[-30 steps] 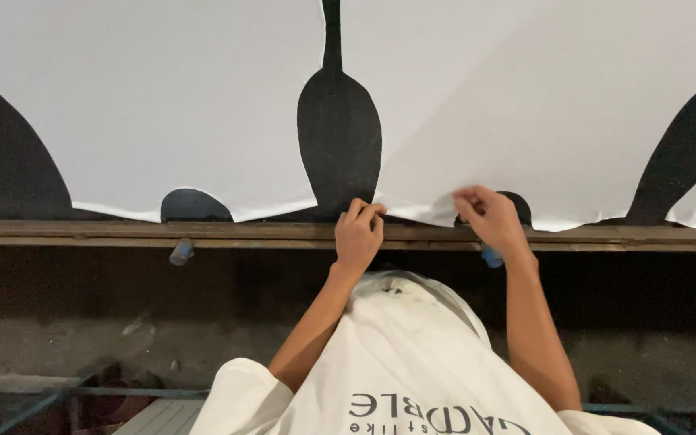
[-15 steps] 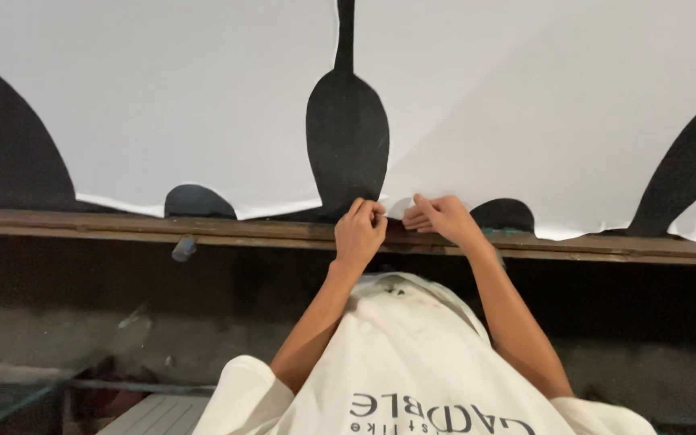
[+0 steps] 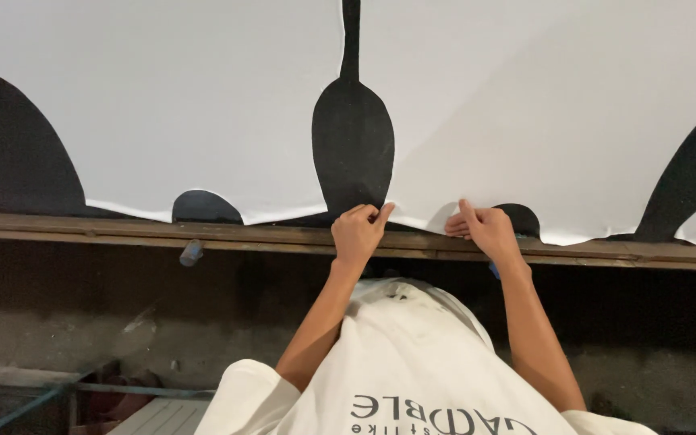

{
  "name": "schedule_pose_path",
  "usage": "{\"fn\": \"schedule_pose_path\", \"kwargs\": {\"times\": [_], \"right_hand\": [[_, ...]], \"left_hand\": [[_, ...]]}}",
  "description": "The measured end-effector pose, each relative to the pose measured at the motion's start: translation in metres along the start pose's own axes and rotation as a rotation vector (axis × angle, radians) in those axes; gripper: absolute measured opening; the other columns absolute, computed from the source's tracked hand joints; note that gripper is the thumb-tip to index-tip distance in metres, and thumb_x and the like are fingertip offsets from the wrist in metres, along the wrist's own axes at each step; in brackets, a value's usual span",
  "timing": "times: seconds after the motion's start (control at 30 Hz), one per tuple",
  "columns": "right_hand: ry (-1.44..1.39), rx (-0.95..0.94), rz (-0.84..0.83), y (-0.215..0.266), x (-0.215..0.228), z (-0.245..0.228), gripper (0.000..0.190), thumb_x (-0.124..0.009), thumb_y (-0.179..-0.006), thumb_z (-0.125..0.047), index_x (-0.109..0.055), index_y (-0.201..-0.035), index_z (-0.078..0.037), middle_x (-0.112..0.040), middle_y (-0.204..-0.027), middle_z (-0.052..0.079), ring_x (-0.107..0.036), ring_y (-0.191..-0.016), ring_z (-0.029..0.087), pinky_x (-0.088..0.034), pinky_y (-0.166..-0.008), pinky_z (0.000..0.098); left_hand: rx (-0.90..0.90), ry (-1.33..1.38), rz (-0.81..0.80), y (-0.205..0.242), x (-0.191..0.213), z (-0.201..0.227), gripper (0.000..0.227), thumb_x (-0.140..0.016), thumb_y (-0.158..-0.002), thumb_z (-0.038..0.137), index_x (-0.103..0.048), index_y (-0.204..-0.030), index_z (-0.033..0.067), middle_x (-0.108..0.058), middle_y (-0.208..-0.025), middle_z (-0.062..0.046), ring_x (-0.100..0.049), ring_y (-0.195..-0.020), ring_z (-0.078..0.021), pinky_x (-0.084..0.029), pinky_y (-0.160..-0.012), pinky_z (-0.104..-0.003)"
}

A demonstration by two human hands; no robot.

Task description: The person uses a heat gun to warm a large white sticker on a black surface, then smooths it down with their hands. They proceed to peel back the edges of the sticker and carefully reposition it along the surface.

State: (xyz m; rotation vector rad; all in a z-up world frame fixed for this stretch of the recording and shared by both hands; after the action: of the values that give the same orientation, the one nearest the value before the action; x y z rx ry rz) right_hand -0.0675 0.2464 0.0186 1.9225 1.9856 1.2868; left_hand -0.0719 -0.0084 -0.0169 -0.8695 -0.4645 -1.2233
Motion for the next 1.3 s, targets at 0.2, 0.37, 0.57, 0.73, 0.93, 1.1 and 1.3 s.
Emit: {"fn": "schedule_pose_path", "kwargs": {"times": [0.2,0.37,0.57,0.73,0.93,1.1,1.3], "right_hand": [[0.075,0.087,0.13,0.004,0.005,0.007,0.048,-0.055,-0.111,-0.045,-0.086,-0.099,-0.01,-0.078,-0.089,0.017,-0.074,-0.089,0.035,-0.062,-0.077,0.0429],[-0.002,0.088,0.156,0.0,0.006,0.009,0.044,-0.059,-0.108,-0.039,-0.084,-0.096,-0.005,-0.077,-0.088,0.022,-0.074,-0.088,0.037,-0.063,-0.072,0.0404],[-0.012,0.213,0.169,-0.002,0.015,0.025,0.031,-0.064,-0.101,-0.029,-0.08,-0.085,-0.008,-0.071,-0.064,0.014,-0.067,-0.061,0.025,-0.055,-0.064,0.0406],[-0.056,0.329,0.287,-0.016,0.066,0.078,0.026,-0.067,-0.103,-0.031,-0.08,-0.084,-0.019,-0.066,-0.061,0.006,-0.056,-0.058,0.014,-0.048,-0.06,0.0305],[0.069,0.414,0.469,-0.024,0.206,0.152,0.014,-0.071,-0.106,-0.025,-0.08,-0.099,-0.016,-0.068,-0.072,0.011,-0.06,-0.067,0.024,-0.049,-0.067,0.0371],[0.228,0.448,0.563,-0.035,0.296,0.222,0.019,-0.07,-0.113,-0.029,-0.078,-0.105,-0.014,-0.066,-0.071,0.008,-0.064,-0.068,0.025,-0.052,-0.07,0.0385],[0.423,0.418,0.488,-0.039,0.331,0.239,0.017,-0.073,-0.103,-0.028,-0.079,-0.104,-0.012,-0.074,-0.08,0.011,-0.072,-0.077,0.035,-0.056,-0.072,0.0465]], "left_hand": [[-0.042,0.137,-0.019,0.0,0.001,-0.003,0.041,-0.077,-0.091,0.037,-0.062,-0.057,0.0175,-0.055,-0.049,0.003,-0.061,-0.045,-0.0179,-0.049,-0.044,-0.023],[-0.052,0.154,-0.014,0.0,-0.006,-0.005,0.034,-0.079,-0.082,0.026,-0.057,-0.057,0.0186,-0.053,-0.05,0.002,-0.062,-0.046,-0.0202,-0.051,-0.045,-0.027],[-0.051,0.261,0.062,0.001,0.003,0.0,0.035,-0.071,-0.084,0.007,-0.051,-0.057,0.0147,-0.049,-0.048,0.002,-0.056,-0.044,-0.0176,-0.046,-0.045,-0.022],[-0.12,0.219,0.151,0.007,0.008,0.031,0.038,-0.071,-0.092,0.012,-0.05,-0.061,0.0162,-0.044,-0.05,0.004,-0.051,-0.042,-0.016,-0.043,-0.043,-0.022],[-0.056,0.498,0.238,0.025,-0.052,0.139,0.03,-0.077,-0.09,0.016,-0.064,-0.115,0.0071,-0.058,-0.07,-0.006,-0.058,-0.055,-0.0225,-0.052,-0.057,-0.031],[-0.041,0.393,0.16,0.041,-0.111,0.24,0.021,-0.076,-0.09,0.021,-0.069,-0.109,0.0139,-0.059,-0.075,0.002,-0.06,-0.074,-0.0206,-0.053,-0.075,-0.035],[0.099,-0.087,-0.175,0.069,-0.175,0.256,0.019,-0.074,-0.083,0.04,-0.073,-0.083,0.0209,-0.066,-0.085,-0.005,-0.065,-0.089,-0.0342,-0.051,-0.073,-0.047]]}}
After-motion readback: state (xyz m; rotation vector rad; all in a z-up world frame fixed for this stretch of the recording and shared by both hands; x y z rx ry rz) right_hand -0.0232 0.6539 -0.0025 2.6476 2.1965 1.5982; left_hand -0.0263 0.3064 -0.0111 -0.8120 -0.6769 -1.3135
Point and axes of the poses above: each hand's wrist, its own y-axis away from the middle knuckle, its own x-axis out of the back of the hand, z = x × y, the point moved 6 cm from there along -y, towards the middle knuckle
